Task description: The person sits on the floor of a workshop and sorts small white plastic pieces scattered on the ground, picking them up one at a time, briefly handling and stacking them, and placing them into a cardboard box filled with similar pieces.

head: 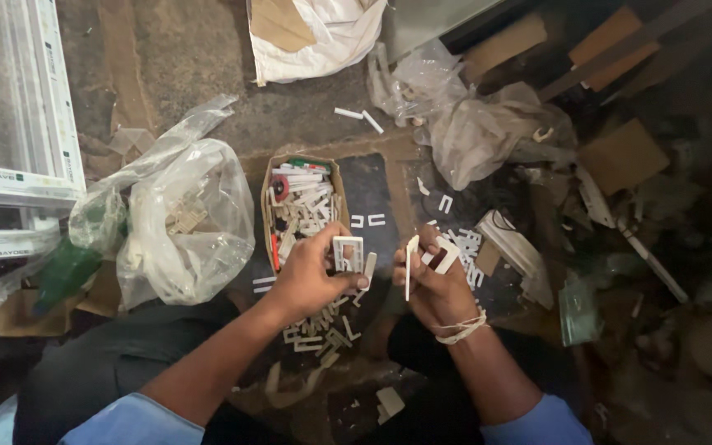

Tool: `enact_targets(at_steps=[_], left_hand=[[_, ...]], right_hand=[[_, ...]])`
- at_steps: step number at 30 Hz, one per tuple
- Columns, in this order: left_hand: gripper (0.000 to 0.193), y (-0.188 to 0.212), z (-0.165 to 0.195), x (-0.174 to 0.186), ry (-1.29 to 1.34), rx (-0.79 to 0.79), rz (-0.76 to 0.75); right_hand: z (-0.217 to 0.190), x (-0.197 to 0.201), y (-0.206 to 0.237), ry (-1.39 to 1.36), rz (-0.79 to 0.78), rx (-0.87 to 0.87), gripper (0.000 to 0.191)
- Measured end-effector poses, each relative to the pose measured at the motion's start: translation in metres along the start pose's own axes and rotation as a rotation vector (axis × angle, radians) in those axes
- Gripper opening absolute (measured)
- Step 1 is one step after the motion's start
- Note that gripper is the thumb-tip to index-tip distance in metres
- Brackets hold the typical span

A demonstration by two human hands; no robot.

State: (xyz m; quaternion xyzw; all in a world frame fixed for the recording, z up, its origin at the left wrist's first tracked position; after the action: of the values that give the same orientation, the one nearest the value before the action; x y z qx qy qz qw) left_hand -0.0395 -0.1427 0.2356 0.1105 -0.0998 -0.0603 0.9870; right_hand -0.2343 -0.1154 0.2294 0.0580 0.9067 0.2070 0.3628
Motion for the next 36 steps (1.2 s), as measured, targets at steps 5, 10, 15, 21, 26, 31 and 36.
enact_targets(at_steps=[5,10,15,21,26,31,36], left_hand=[[0.045,-0.002,-0.009,0.001,0.143,0.067,-0.003],[0.045,-0.004,-0.014,0.010,0.073,-0.049,0.158],[0.044,-0.005,-0.014,0.012,0.006,-0.048,0.205],[0.043,-0.004,-0.011,0.019,-0.043,-0.061,0.260],[0.046,-0.004,-0.009,0.024,-0.053,-0.149,0.361],[0.040,-0.009,-0.019,0.017,-0.023,0.027,0.301],[0.035,-0.012,-0.021,-0.007,0.185,0.079,0.224]], right_hand=[[-0.002,-0.003,0.000,0.047,-0.021,0.029,0.029],[0.000,-0.004,0.004,0.016,-0.086,-0.021,0.032],[-0.001,-0.010,0.007,0.009,-0.144,-0.041,0.035],[-0.020,-0.005,0.001,0.823,-0.035,0.333,0.037],[-0.025,0.043,-0.025,2.071,0.046,0.398,0.030],[-0.052,0.131,-0.038,2.328,0.143,0.348,0.038],[-0.077,0.181,-0.026,2.440,0.393,0.224,0.024]])
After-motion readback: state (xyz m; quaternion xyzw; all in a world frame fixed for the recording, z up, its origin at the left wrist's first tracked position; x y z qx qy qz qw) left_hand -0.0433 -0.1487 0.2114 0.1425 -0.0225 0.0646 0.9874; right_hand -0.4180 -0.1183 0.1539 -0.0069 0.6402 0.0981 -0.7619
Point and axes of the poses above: each hand's wrist, its own y-axis away from the middle knuckle, its own x-axis out of the back of the hand, z = x × y, the point moved 6 cm from there along -y, towards the middle knuckle, and after that the axes turned 14 degrees about z, right-handed, at the moved point
